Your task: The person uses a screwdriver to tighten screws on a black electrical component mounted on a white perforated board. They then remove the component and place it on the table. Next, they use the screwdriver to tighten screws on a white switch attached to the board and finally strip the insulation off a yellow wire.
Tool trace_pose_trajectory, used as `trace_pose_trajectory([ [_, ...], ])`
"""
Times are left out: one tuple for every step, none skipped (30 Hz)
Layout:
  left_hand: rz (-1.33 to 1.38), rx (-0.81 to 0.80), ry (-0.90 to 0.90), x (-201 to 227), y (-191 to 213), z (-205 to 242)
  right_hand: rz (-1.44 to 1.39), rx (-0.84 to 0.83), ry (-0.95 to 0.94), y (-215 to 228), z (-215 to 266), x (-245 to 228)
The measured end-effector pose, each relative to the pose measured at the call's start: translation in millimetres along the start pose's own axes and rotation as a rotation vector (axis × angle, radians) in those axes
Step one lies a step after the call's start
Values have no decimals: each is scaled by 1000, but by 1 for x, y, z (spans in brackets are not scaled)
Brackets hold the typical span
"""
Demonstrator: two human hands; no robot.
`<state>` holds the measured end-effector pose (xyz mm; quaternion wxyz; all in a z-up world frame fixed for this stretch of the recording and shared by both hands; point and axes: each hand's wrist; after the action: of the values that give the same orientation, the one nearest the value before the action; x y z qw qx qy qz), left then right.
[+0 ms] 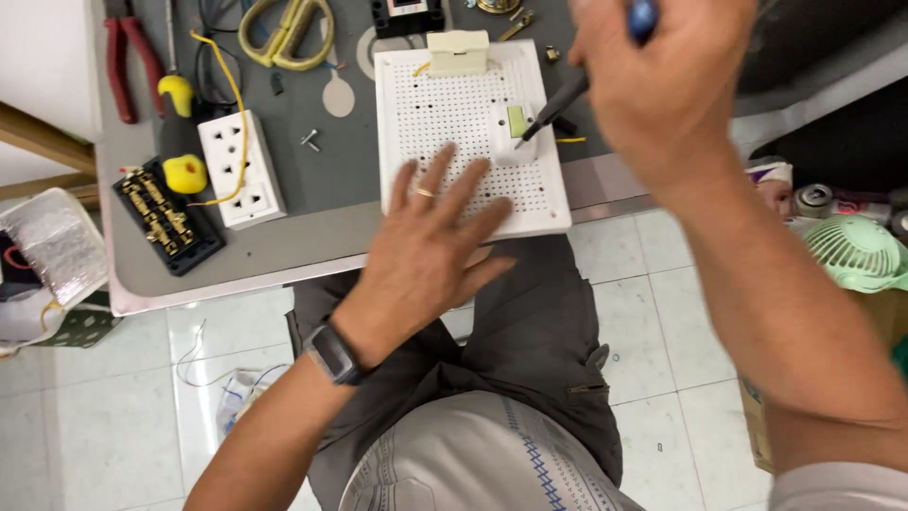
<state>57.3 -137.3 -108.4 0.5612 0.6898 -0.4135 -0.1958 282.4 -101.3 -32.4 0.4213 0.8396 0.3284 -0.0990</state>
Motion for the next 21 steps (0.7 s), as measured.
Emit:
trace_pose_trajectory([
  [23,34,-75,0,-15,-4,58,26,207,-2,1,-3],
  [27,34,-80,4,-18,-5,64,26,204,-1,4,-8],
  [-21,88,-34,7,-22,-6,82,39,179,0,6,-12],
  [-70,143,12,10,-27,-7,100,51,154,0,9,-15],
  [-61,137,5,10,-29,-6,106,49,143,1,10,-15],
  [-79,132,28,11,-30,-5,86,81,172,1,10,-15],
  [-101,130,56,11,-32,-4,62,112,207,1,8,-15],
  [-96,128,54,10,-30,0,65,109,203,1,9,-13],
  [-77,125,37,9,-27,3,44,116,182,1,10,-12],
  [-58,121,19,7,-25,6,22,122,162,0,10,-10],
  [-54,116,17,6,-22,8,23,121,155,-2,10,-6],
  [-46,86,14,4,-20,10,23,115,151,-5,10,-3],
  [-38,58,10,3,-17,12,23,109,148,-7,10,1],
  [-34,55,7,2,-15,9,25,109,143,-9,9,4],
  [-44,62,3,1,-12,7,37,102,156,-12,8,6],
  [-54,70,-1,0,-10,5,48,96,170,-14,7,9],
  [-54,67,-4,0,-5,-1,49,97,166,-14,4,9],
  [-79,76,-9,0,0,-7,66,83,180,-14,2,9],
  [-103,85,-16,0,5,-14,83,68,192,-14,0,10],
  [-102,82,-19,0,4,-19,84,69,188,-16,-2,12],
  [-131,56,-28,-1,3,-24,83,71,197,-17,-3,14],
])
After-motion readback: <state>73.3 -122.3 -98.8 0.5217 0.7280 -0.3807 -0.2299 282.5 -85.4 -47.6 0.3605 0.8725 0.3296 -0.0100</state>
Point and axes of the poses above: each hand's wrist, its own z-axis away from the middle knuckle, its own y-axis out of the back of the hand, x = y × z, and after that the axes turned 7 degrees about -x, right-handed
